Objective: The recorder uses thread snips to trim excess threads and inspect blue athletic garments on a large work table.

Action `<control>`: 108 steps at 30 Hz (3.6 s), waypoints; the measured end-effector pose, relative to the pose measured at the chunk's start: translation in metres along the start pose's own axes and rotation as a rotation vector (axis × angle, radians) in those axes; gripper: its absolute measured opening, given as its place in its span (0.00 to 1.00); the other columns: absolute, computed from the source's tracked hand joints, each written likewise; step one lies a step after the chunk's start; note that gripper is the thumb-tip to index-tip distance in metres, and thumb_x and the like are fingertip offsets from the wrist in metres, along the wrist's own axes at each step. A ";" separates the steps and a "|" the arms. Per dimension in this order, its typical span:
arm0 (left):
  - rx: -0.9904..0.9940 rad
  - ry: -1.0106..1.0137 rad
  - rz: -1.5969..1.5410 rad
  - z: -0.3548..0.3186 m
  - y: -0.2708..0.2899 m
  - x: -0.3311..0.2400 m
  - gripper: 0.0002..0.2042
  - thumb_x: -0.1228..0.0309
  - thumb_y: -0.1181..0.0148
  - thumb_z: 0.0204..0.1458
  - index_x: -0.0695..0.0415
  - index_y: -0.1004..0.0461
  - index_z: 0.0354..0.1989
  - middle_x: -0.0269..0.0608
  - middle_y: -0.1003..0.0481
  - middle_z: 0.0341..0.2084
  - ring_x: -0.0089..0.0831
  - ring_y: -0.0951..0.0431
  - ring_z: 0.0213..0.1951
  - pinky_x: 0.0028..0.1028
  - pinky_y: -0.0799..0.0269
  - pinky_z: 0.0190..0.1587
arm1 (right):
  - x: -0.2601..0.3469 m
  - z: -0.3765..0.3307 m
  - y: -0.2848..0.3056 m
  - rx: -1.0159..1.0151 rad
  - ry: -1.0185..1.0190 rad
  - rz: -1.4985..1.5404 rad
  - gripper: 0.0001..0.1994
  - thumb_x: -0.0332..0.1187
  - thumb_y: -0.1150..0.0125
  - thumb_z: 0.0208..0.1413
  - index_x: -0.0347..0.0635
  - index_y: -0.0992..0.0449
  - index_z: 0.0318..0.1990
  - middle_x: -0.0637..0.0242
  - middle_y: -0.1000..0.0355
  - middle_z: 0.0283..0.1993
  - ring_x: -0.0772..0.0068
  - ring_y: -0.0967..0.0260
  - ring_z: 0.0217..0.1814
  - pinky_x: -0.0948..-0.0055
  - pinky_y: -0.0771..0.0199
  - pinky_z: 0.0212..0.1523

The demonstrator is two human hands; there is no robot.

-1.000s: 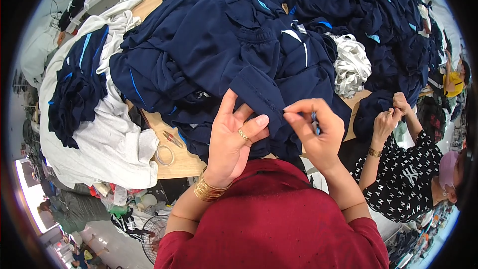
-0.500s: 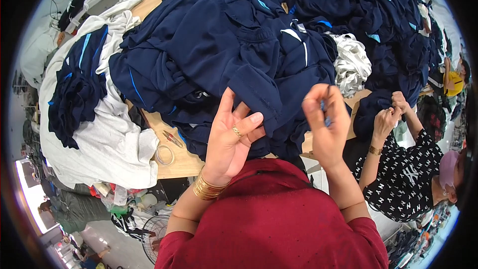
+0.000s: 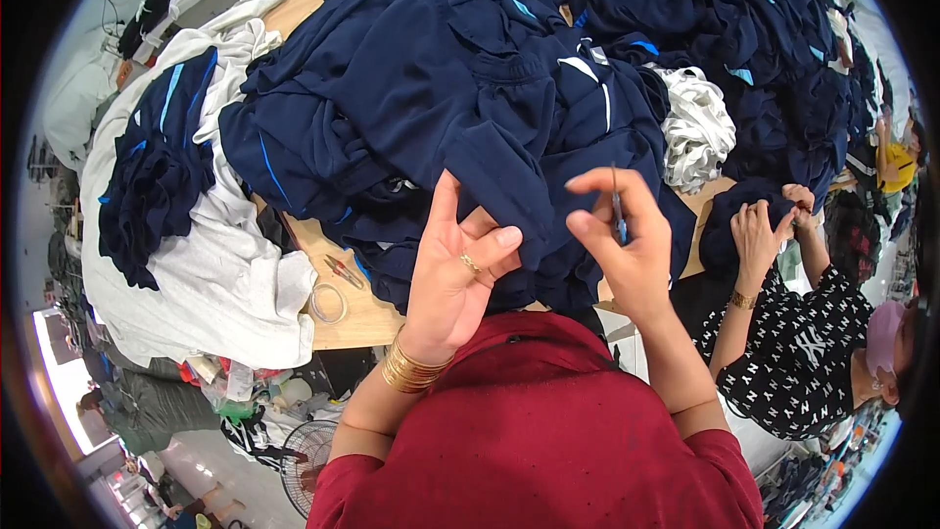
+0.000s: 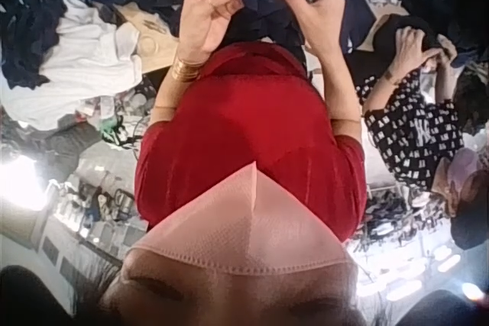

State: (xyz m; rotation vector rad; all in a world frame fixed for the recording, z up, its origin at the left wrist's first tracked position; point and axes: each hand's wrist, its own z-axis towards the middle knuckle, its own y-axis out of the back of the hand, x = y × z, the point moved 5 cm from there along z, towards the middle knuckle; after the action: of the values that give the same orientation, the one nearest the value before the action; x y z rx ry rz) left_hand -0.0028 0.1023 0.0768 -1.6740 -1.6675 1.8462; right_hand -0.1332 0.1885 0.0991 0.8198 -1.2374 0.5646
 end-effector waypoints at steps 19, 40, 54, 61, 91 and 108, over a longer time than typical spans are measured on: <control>-0.041 -0.048 0.163 -0.004 -0.004 -0.005 0.36 0.83 0.45 0.48 0.59 0.56 0.64 0.47 0.27 0.41 0.27 0.24 0.42 0.27 0.25 0.42 | 0.029 -0.008 0.012 -0.015 0.445 -0.618 0.15 0.34 0.30 0.37 0.42 0.25 0.34 0.71 0.34 0.23 0.72 0.41 0.20 0.74 0.43 0.21; -0.036 -0.035 0.152 -0.004 -0.004 -0.004 0.35 0.83 0.46 0.49 0.60 0.56 0.64 0.46 0.26 0.40 0.28 0.24 0.41 0.27 0.24 0.43 | 0.033 -0.010 0.011 -0.002 0.482 -0.670 0.15 0.37 0.31 0.38 0.44 0.25 0.35 0.72 0.35 0.22 0.72 0.41 0.21 0.73 0.44 0.21; -0.007 -0.021 0.193 -0.004 -0.008 -0.002 0.33 0.84 0.45 0.48 0.61 0.53 0.63 0.44 0.26 0.39 0.25 0.24 0.40 0.25 0.24 0.40 | 0.032 0.004 0.000 0.170 0.244 -0.205 0.10 0.23 0.35 0.43 0.39 0.27 0.35 0.68 0.30 0.25 0.85 0.31 0.25 0.83 0.31 0.24; -0.055 -0.043 0.222 -0.003 -0.007 -0.001 0.33 0.84 0.45 0.48 0.62 0.52 0.63 0.43 0.26 0.38 0.24 0.24 0.39 0.25 0.23 0.39 | 0.021 0.003 -0.001 0.215 0.085 -0.191 0.08 0.25 0.37 0.45 0.39 0.29 0.33 0.69 0.31 0.25 0.86 0.34 0.25 0.82 0.34 0.27; -0.066 0.025 0.122 -0.003 -0.004 -0.002 0.32 0.82 0.46 0.50 0.60 0.54 0.63 0.39 0.26 0.30 0.23 0.23 0.34 0.25 0.22 0.38 | 0.025 -0.008 0.005 0.034 0.496 -0.647 0.14 0.41 0.31 0.40 0.42 0.27 0.28 0.71 0.33 0.21 0.73 0.38 0.20 0.75 0.40 0.21; -0.045 -0.019 0.110 0.000 0.008 -0.008 0.32 0.81 0.49 0.51 0.58 0.55 0.64 0.42 0.26 0.37 0.25 0.23 0.37 0.24 0.23 0.36 | -0.024 0.015 -0.016 0.224 -0.272 0.453 0.21 0.32 0.39 0.50 0.38 0.32 0.52 0.80 0.46 0.26 0.88 0.48 0.28 0.87 0.46 0.31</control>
State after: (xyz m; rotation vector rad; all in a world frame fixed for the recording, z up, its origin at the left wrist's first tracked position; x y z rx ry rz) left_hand 0.0044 0.0936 0.0762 -1.8067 -1.6678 1.8913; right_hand -0.1359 0.1681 0.0742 0.8238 -1.6470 0.9955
